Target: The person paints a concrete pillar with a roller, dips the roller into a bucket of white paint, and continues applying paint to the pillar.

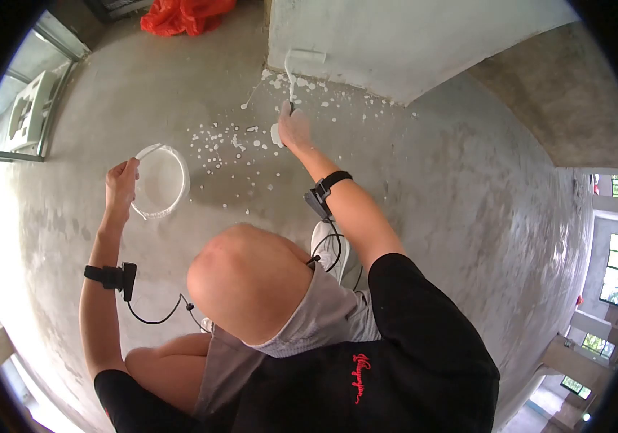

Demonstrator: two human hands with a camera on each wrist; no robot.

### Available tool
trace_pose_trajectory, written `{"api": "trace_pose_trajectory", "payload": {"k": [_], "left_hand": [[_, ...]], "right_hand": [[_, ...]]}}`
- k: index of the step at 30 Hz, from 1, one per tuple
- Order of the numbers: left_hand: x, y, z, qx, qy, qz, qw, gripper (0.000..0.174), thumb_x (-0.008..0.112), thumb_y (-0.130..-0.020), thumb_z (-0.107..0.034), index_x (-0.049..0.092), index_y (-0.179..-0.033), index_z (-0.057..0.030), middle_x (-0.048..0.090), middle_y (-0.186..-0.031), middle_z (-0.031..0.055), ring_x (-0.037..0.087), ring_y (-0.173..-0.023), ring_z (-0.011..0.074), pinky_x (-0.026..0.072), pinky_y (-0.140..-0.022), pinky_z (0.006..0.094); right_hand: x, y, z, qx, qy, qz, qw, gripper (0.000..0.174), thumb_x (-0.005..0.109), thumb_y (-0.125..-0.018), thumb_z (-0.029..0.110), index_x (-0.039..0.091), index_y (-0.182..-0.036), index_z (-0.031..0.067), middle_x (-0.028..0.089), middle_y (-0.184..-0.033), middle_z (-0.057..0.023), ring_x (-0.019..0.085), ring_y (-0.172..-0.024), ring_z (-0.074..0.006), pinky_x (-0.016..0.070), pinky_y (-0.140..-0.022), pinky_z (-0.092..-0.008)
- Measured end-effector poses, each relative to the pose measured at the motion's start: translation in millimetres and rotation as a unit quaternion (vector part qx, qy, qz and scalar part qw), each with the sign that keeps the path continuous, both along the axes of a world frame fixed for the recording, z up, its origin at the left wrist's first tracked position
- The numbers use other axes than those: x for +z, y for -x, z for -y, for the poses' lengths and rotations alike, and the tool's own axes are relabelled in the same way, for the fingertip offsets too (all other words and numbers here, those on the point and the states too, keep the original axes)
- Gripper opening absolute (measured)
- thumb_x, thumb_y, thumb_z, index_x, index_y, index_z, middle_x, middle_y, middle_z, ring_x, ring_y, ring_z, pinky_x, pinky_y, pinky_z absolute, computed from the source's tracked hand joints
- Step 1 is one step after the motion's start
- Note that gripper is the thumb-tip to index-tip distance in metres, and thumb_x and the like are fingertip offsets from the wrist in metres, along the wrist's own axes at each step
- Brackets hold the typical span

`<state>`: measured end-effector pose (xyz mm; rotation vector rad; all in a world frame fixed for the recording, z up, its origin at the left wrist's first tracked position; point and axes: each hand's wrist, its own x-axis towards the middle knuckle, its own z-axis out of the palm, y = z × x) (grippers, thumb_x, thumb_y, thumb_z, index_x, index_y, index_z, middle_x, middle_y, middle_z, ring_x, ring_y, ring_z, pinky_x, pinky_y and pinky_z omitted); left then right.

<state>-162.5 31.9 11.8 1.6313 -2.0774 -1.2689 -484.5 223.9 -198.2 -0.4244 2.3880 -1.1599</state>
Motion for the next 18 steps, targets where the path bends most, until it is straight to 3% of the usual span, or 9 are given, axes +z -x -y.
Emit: {"api": "trace_pose_trajectory", "payload": {"k": [4, 6, 10, 12, 13, 16, 18], "left_hand": [[5.3, 1.0, -2.2, -0.003, 0.002, -0.001, 1.000, 0.036, 0.054, -0.083, -0.028, 0.043, -0.060, -0.0028, 0.037, -0.058, -0.0003, 0.031, -0.055, 0.0100, 0.0283, -0.052, 0.0313], [4.7, 1.7, -3.2, -0.009, 0.005, -0.017, 1.000, 0.036, 0.055, -0.082, -0.028, 0.043, -0.060, -0.0024, 0.036, -0.058, 0.0001, 0.031, -0.055, 0.0102, 0.0285, -0.052, 0.0309], [7.6, 4.1, -5.1, -0.016, 0.001, -0.005, 1.000, 0.036, 0.055, -0.082, -0.028, 0.044, -0.060, -0.0022, 0.037, -0.058, 0.0005, 0.032, -0.055, 0.0101, 0.0289, -0.052, 0.0307], [6.4, 4.9, -5.2, -0.013, -0.004, 0.011, 1.000, 0.036, 0.055, -0.083, -0.028, 0.045, -0.060, -0.0020, 0.037, -0.058, 0.0004, 0.033, -0.055, 0.0100, 0.0290, -0.052, 0.0306], [5.0, 4.5, -5.7, -0.015, -0.006, 0.012, 1.000, 0.036, 0.055, -0.083, -0.028, 0.045, -0.060, -0.0020, 0.037, -0.058, 0.0004, 0.033, -0.055, 0.0100, 0.0290, -0.052, 0.0306], [4.9, 3.7, -4.4, -0.017, -0.005, 0.016, 1.000, 0.036, 0.055, -0.083, -0.030, 0.047, -0.061, -0.0018, 0.039, -0.058, 0.0004, 0.033, -0.055, 0.0098, 0.0291, -0.051, 0.0305], [3.7, 3.5, -4.5, -0.012, -0.010, -0.007, 1.000, 0.037, 0.055, -0.083, -0.031, 0.048, -0.062, -0.0014, 0.039, -0.059, 0.0000, 0.033, -0.055, 0.0096, 0.0289, -0.051, 0.0303]], "right_hand": [[40.1, -13.2, -26.0, -0.027, -0.022, 0.071, 0.997, 0.058, 0.034, -0.098, 0.044, 0.059, -0.079, -0.0050, 0.060, -0.058, -0.0205, 0.064, -0.055, -0.0305, 0.0494, -0.054, -0.0419], [44.9, -7.1, -36.7, -0.053, 0.006, 0.058, 0.997, 0.060, 0.036, -0.098, 0.046, 0.047, -0.059, 0.0030, 0.048, -0.045, -0.0068, 0.053, -0.037, -0.0219, 0.0431, -0.041, -0.0375], [57.2, 2.5, -44.1, -0.044, 0.003, 0.037, 0.998, 0.059, 0.037, -0.099, 0.047, 0.047, -0.060, 0.0029, 0.050, -0.047, -0.0075, 0.054, -0.039, -0.0212, 0.0432, -0.041, -0.0371], [63.6, 9.4, -44.6, -0.047, 0.022, -0.085, 0.995, 0.061, 0.033, -0.099, 0.045, 0.056, -0.071, -0.0033, 0.059, -0.057, -0.0179, 0.062, -0.051, -0.0294, 0.0476, -0.052, -0.0431], [71.7, 10.2, -44.2, -0.049, 0.020, -0.084, 0.995, 0.061, 0.033, -0.099, 0.045, 0.056, -0.071, -0.0033, 0.059, -0.057, -0.0179, 0.062, -0.051, -0.0294, 0.0476, -0.052, -0.0431], [105.6, 8.7, -39.7, -0.042, 0.067, -0.064, 0.995, 0.059, 0.034, -0.099, 0.044, 0.056, -0.070, -0.0031, 0.059, -0.059, -0.0170, 0.062, -0.051, -0.0280, 0.0469, -0.051, -0.0423], [122.2, -5.2, -36.1, -0.062, 0.115, 0.108, 0.986, 0.058, 0.035, -0.099, 0.042, 0.055, -0.069, -0.0033, 0.058, -0.057, -0.0147, 0.059, -0.048, -0.0268, 0.0460, -0.050, -0.0410]]}}
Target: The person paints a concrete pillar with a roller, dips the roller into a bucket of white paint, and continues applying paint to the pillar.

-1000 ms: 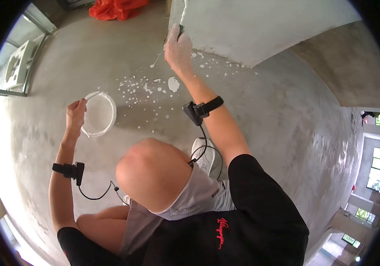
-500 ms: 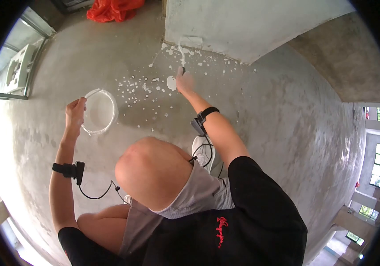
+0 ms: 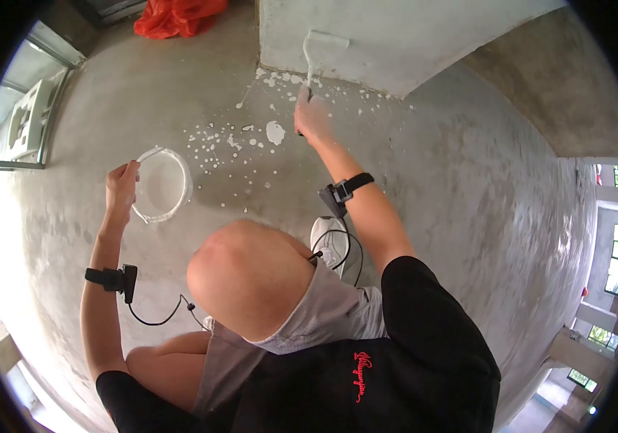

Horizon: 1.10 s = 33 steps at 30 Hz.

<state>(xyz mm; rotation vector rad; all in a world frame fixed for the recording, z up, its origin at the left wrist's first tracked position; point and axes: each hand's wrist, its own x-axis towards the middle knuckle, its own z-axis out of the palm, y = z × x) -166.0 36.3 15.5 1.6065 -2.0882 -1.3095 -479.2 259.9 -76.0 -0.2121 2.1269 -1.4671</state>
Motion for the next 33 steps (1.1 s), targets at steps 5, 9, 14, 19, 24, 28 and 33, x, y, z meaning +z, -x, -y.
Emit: {"api": "trace_pose_trajectory", "payload": {"k": [5, 9, 14, 19, 24, 28, 33], "left_hand": [[3.5, 3.5, -2.5, 0.012, 0.006, 0.006, 1.000, 0.036, 0.055, -0.083, -0.030, 0.047, -0.062, -0.0017, 0.039, -0.059, -0.0007, 0.032, -0.054, 0.0091, 0.0277, -0.050, 0.0303], [6.7, 3.3, -1.4, 0.009, -0.005, 0.003, 1.000, 0.035, 0.055, -0.083, -0.029, 0.046, -0.061, -0.0027, 0.037, -0.059, -0.0011, 0.030, -0.053, 0.0090, 0.0262, -0.049, 0.0302], [10.5, 3.9, -2.2, 0.012, -0.003, -0.001, 1.000, 0.035, 0.055, -0.082, -0.029, 0.045, -0.061, -0.0032, 0.037, -0.058, -0.0010, 0.029, -0.054, 0.0093, 0.0265, -0.050, 0.0302], [6.4, 3.0, -3.0, 0.009, -0.008, 0.006, 1.000, 0.035, 0.055, -0.082, -0.030, 0.046, -0.061, -0.0031, 0.037, -0.059, -0.0003, 0.031, -0.056, 0.0101, 0.0286, -0.052, 0.0304], [4.4, 4.3, -3.4, -0.011, 0.006, 0.030, 0.999, 0.035, 0.055, -0.082, -0.029, 0.046, -0.061, -0.0020, 0.041, -0.060, 0.0011, 0.035, -0.056, 0.0110, 0.0312, -0.053, 0.0313], [3.1, 4.6, -4.3, 0.002, 0.001, 0.023, 1.000, 0.036, 0.055, -0.082, -0.030, 0.048, -0.061, -0.0013, 0.041, -0.058, 0.0013, 0.035, -0.056, 0.0106, 0.0315, -0.053, 0.0316], [-13.5, 1.6, 2.4, -0.023, 0.017, -0.012, 1.000, 0.032, 0.058, -0.083, -0.031, 0.054, -0.065, -0.0039, 0.042, -0.056, -0.0015, 0.034, -0.044, 0.0077, 0.0274, -0.040, 0.0280]], "right_hand": [[-63.9, 3.7, 13.4, -0.015, -0.060, 0.042, 0.997, 0.058, 0.036, -0.099, 0.040, 0.054, -0.065, -0.0034, 0.055, -0.052, -0.0132, 0.057, -0.045, -0.0254, 0.0453, -0.048, -0.0394], [-70.7, 4.3, 21.3, -0.012, -0.019, 0.080, 0.997, 0.050, 0.040, -0.099, 0.042, 0.044, -0.068, 0.0038, 0.048, -0.055, -0.0067, 0.047, -0.042, -0.0179, 0.0392, -0.039, -0.0336], [-40.7, 10.3, 2.5, -0.029, -0.061, -0.045, 0.997, 0.055, 0.038, -0.099, 0.042, 0.049, -0.065, -0.0002, 0.051, -0.053, -0.0101, 0.052, -0.043, -0.0232, 0.0420, -0.044, -0.0373], [4.6, 17.9, -3.3, -0.011, -0.026, -0.125, 0.992, 0.063, 0.036, -0.098, 0.044, 0.056, -0.065, -0.0062, 0.056, -0.052, -0.0169, 0.062, -0.049, -0.0308, 0.0473, -0.049, -0.0424], [-12.1, 3.7, 4.5, 0.005, -0.084, -0.084, 0.993, 0.065, 0.035, -0.098, 0.043, 0.058, -0.066, -0.0083, 0.055, -0.048, -0.0173, 0.061, -0.046, -0.0299, 0.0496, -0.050, -0.0409], [-63.7, 1.3, 8.4, 0.016, -0.107, -0.067, 0.992, 0.063, 0.034, -0.099, 0.040, 0.056, -0.062, -0.0062, 0.054, -0.046, -0.0166, 0.060, -0.043, -0.0292, 0.0493, -0.049, -0.0400], [-82.8, -0.2, 18.8, 0.054, -0.090, -0.002, 0.994, 0.056, 0.036, -0.098, 0.035, 0.058, -0.068, -0.0059, 0.056, -0.049, -0.0183, 0.063, -0.049, -0.0294, 0.0500, -0.051, -0.0396]]}}
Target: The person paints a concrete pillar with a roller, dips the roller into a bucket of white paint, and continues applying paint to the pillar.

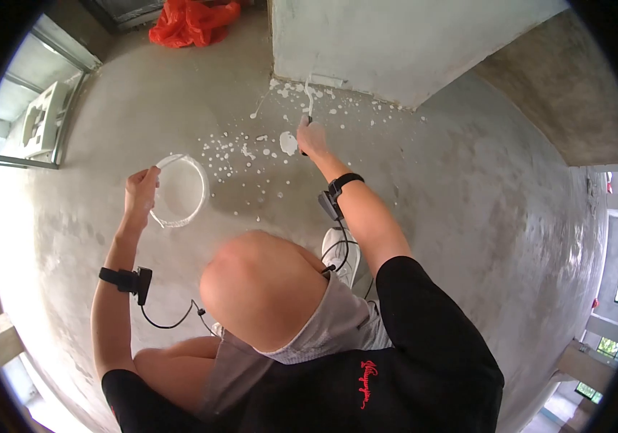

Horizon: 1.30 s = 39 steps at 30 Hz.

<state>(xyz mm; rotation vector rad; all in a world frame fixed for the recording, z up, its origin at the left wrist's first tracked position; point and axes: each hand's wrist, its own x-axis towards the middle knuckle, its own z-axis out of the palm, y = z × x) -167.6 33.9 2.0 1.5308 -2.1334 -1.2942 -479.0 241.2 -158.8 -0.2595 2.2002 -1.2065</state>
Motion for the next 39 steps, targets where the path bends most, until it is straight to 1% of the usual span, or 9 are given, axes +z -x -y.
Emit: {"api": "trace_pose_trajectory", "payload": {"k": [4, 7, 9, 12, 15, 25, 27, 30, 39], "left_hand": [[9.6, 3.6, -3.7, 0.006, -0.004, 0.023, 1.000, 0.032, 0.057, -0.083, -0.030, 0.053, -0.064, -0.0037, 0.043, -0.057, -0.0009, 0.033, -0.044, 0.0078, 0.0269, -0.040, 0.0282], [18.2, 9.0, -10.4, 0.003, -0.013, 0.025, 1.000, 0.035, 0.055, -0.081, -0.028, 0.047, -0.060, -0.0014, 0.041, -0.058, 0.0014, 0.034, -0.054, 0.0109, 0.0312, -0.052, 0.0311], [16.9, 11.2, -11.6, -0.003, -0.022, 0.035, 0.999, 0.035, 0.055, -0.081, -0.028, 0.046, -0.060, -0.0015, 0.041, -0.058, 0.0017, 0.034, -0.055, 0.0109, 0.0307, -0.052, 0.0312], [11.7, 14.2, -13.3, -0.013, -0.024, 0.033, 0.999, 0.036, 0.055, -0.081, -0.028, 0.044, -0.060, -0.0017, 0.040, -0.058, 0.0018, 0.032, -0.055, 0.0107, 0.0294, -0.051, 0.0315], [13.0, 18.5, -14.7, -0.018, -0.021, 0.027, 0.999, 0.036, 0.055, -0.081, -0.029, 0.043, -0.060, -0.0015, 0.040, -0.059, 0.0015, 0.032, -0.055, 0.0101, 0.0284, -0.051, 0.0315], [20.3, 23.9, -19.1, -0.014, -0.016, 0.005, 1.000, 0.036, 0.056, -0.082, -0.028, 0.044, -0.059, -0.0018, 0.038, -0.057, -0.0003, 0.031, -0.054, 0.0096, 0.0282, -0.051, 0.0306], [21.3, 24.1, -18.0, -0.011, -0.024, 0.008, 1.000, 0.036, 0.056, -0.082, -0.028, 0.045, -0.060, -0.0017, 0.039, -0.058, -0.0003, 0.031, -0.054, 0.0096, 0.0283, -0.051, 0.0305], [18.4, 22.3, -17.3, -0.013, -0.032, 0.019, 0.999, 0.036, 0.056, -0.082, -0.028, 0.046, -0.061, -0.0013, 0.040, -0.059, -0.0002, 0.032, -0.054, 0.0096, 0.0284, -0.050, 0.0304], [18.3, 21.0, -17.2, -0.008, -0.030, 0.035, 0.999, 0.036, 0.056, -0.082, -0.029, 0.047, -0.062, -0.0009, 0.041, -0.059, -0.0001, 0.032, -0.054, 0.0091, 0.0281, -0.050, 0.0298]], "right_hand": [[-39.6, 17.2, -0.2, 0.064, 0.043, -0.188, 0.979, 0.057, 0.037, -0.098, 0.041, 0.048, -0.062, -0.0014, 0.052, -0.050, -0.0113, 0.056, -0.041, -0.0241, 0.0443, -0.042, -0.0377], [-2.8, 16.4, 2.5, 0.026, -0.008, -0.074, 0.997, 0.039, 0.044, -0.096, 0.030, 0.057, -0.090, -0.0060, 0.059, -0.056, -0.0202, 0.066, -0.060, -0.0319, 0.0499, -0.053, -0.0414], [-22.5, 25.0, 2.2, 0.122, 0.018, -0.295, 0.947, 0.042, 0.044, -0.096, 0.032, 0.055, -0.100, -0.0074, 0.059, -0.058, -0.0198, 0.065, -0.058, -0.0328, 0.0503, -0.054, -0.0413], [74.1, -7.4, 4.5, 0.010, -0.022, -0.082, 0.996, 0.044, 0.040, -0.097, 0.033, 0.057, -0.103, -0.0071, 0.060, -0.059, -0.0199, 0.065, -0.058, -0.0323, 0.0512, -0.055, -0.0398], [51.2, -6.3, 4.2, 0.068, -0.042, -0.209, 0.975, 0.051, 0.034, -0.099, 0.037, 0.059, -0.095, -0.0076, 0.060, -0.054, -0.0182, 0.066, -0.059, -0.0311, 0.0529, -0.060, -0.0396], [17.6, -5.6, 18.6, 0.071, -0.087, -0.094, 0.989, 0.047, 0.035, -0.099, 0.031, 0.055, -0.097, -0.0108, 0.063, -0.062, -0.0214, 0.067, -0.062, -0.0317, 0.0532, -0.059, -0.0412], [14.4, -5.3, 13.9, 0.175, -0.116, -0.411, 0.887, 0.047, 0.038, -0.098, 0.033, 0.057, -0.093, -0.0101, 0.062, -0.063, -0.0240, 0.067, -0.064, -0.0359, 0.0523, -0.060, -0.0455], [29.9, -5.0, 8.6, 0.043, 0.037, -0.274, 0.960, 0.048, 0.042, -0.098, 0.034, 0.060, -0.088, -0.0096, 0.062, -0.065, -0.0267, 0.066, -0.067, -0.0409, 0.0514, -0.060, -0.0482], [12.7, -3.4, 5.9, 0.068, -0.105, -0.110, 0.986, 0.058, 0.033, -0.099, 0.038, 0.063, -0.078, -0.0074, 0.064, -0.065, -0.0243, 0.066, -0.067, -0.0384, 0.0530, -0.065, -0.0451]]}}
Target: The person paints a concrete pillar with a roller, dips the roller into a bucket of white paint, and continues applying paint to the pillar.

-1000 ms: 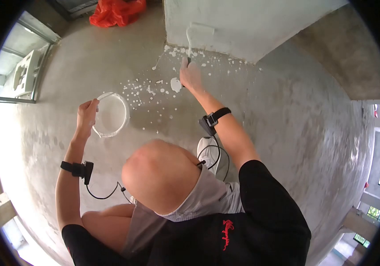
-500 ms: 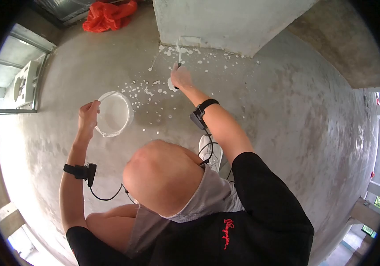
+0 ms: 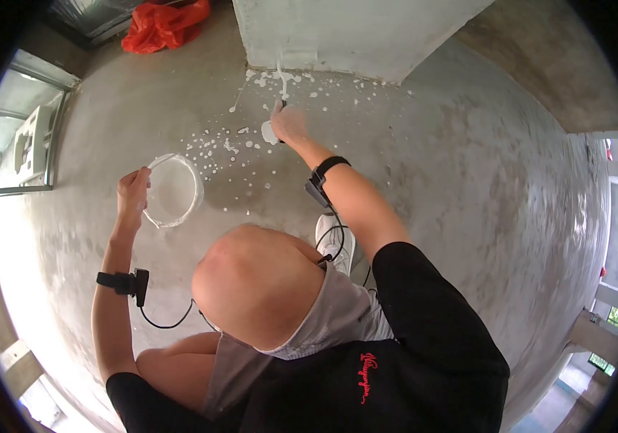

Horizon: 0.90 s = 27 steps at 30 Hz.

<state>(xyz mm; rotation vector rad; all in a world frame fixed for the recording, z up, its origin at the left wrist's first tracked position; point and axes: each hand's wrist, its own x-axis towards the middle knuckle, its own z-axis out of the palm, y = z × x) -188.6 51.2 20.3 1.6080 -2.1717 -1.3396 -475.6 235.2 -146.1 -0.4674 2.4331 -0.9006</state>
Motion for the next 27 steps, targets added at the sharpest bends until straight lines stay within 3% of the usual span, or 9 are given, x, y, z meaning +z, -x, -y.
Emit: {"api": "trace_pose_trajectory", "payload": {"k": [4, 10, 13, 15, 19, 23, 25, 27], "left_hand": [[-0.6, -3.2, 4.9, 0.001, 0.000, 0.005, 1.000, 0.035, 0.056, -0.082, -0.029, 0.047, -0.062, -0.0019, 0.039, -0.059, -0.0007, 0.031, -0.054, 0.0087, 0.0270, -0.050, 0.0296], [4.6, -8.6, 5.9, 0.003, 0.002, -0.013, 1.000, 0.035, 0.055, -0.083, -0.029, 0.048, -0.061, -0.0018, 0.039, -0.058, -0.0006, 0.031, -0.054, 0.0092, 0.0274, -0.050, 0.0300], [-1.5, -11.8, 7.9, -0.010, 0.029, -0.023, 0.999, 0.036, 0.055, -0.083, -0.029, 0.048, -0.062, -0.0006, 0.040, -0.058, 0.0006, 0.034, -0.055, 0.0107, 0.0294, -0.051, 0.0305], [-5.7, -13.9, 10.0, -0.014, 0.028, -0.010, 0.999, 0.036, 0.055, -0.083, -0.028, 0.048, -0.062, 0.0000, 0.041, -0.058, 0.0012, 0.035, -0.055, 0.0112, 0.0303, -0.052, 0.0308], [-10.2, -14.3, 9.1, -0.019, 0.033, 0.004, 0.999, 0.036, 0.054, -0.083, -0.028, 0.049, -0.062, 0.0009, 0.041, -0.058, 0.0020, 0.036, -0.055, 0.0113, 0.0317, -0.052, 0.0312], [-21.7, -14.9, 15.2, -0.029, 0.022, 0.005, 0.999, 0.036, 0.054, -0.083, -0.028, 0.049, -0.062, 0.0008, 0.041, -0.058, 0.0020, 0.036, -0.056, 0.0112, 0.0321, -0.052, 0.0309], [-26.0, -14.7, 18.3, -0.019, 0.019, -0.017, 0.999, 0.032, 0.057, -0.084, -0.029, 0.053, -0.064, -0.0038, 0.042, -0.057, -0.0007, 0.035, -0.043, 0.0079, 0.0274, -0.038, 0.0263], [-22.7, -13.2, 15.6, -0.017, 0.006, -0.025, 1.000, 0.032, 0.057, -0.085, -0.028, 0.052, -0.064, -0.0040, 0.041, -0.057, -0.0010, 0.034, -0.043, 0.0079, 0.0272, -0.038, 0.0262]], "right_hand": [[-43.4, 15.5, 2.5, -0.060, 0.052, 0.109, 0.991, 0.062, 0.029, -0.100, 0.039, 0.063, -0.074, -0.0060, 0.064, -0.064, -0.0223, 0.067, -0.066, -0.0340, 0.0533, -0.066, -0.0433], [-1.6, 6.7, -20.5, -0.083, 0.008, 0.086, 0.993, 0.061, 0.032, -0.099, 0.044, 0.061, -0.081, -0.0066, 0.063, -0.060, -0.0200, 0.066, -0.061, -0.0352, 0.0518, -0.065, -0.0433], [0.5, 17.2, -53.7, -0.096, 0.080, -0.021, 0.992, 0.062, 0.035, -0.098, 0.048, 0.059, -0.085, -0.0075, 0.062, -0.060, -0.0199, 0.065, -0.060, -0.0355, 0.0498, -0.063, -0.0445], [31.8, 22.8, -87.5, -0.094, 0.163, 0.062, 0.980, 0.048, 0.042, -0.099, 0.046, 0.045, -0.074, 0.0053, 0.043, -0.049, -0.0025, 0.046, -0.036, -0.0166, 0.0377, -0.036, -0.0337], [13.4, 57.3, -142.2, -0.122, 0.113, -0.044, 0.985, 0.045, 0.043, -0.099, 0.045, 0.044, -0.075, 0.0064, 0.041, -0.050, -0.0008, 0.042, -0.035, -0.0149, 0.0367, -0.035, -0.0322], [23.2, 72.5, -167.0, -0.156, 0.108, 0.016, 0.982, 0.045, 0.042, -0.099, 0.044, 0.043, -0.073, 0.0065, 0.044, -0.053, -0.0019, 0.044, -0.039, -0.0143, 0.0374, -0.037, -0.0318], [14.3, 77.0, -177.3, -0.148, 0.102, 0.055, 0.982, 0.045, 0.042, -0.099, 0.043, 0.043, -0.072, 0.0064, 0.045, -0.054, -0.0021, 0.045, -0.040, -0.0142, 0.0378, -0.038, -0.0316], [9.6, 81.0, -180.9, -0.123, 0.101, 0.118, 0.980, 0.050, 0.042, -0.097, 0.043, 0.050, -0.067, 0.0030, 0.050, -0.052, -0.0088, 0.050, -0.042, -0.0218, 0.0426, -0.046, -0.0366]]}}
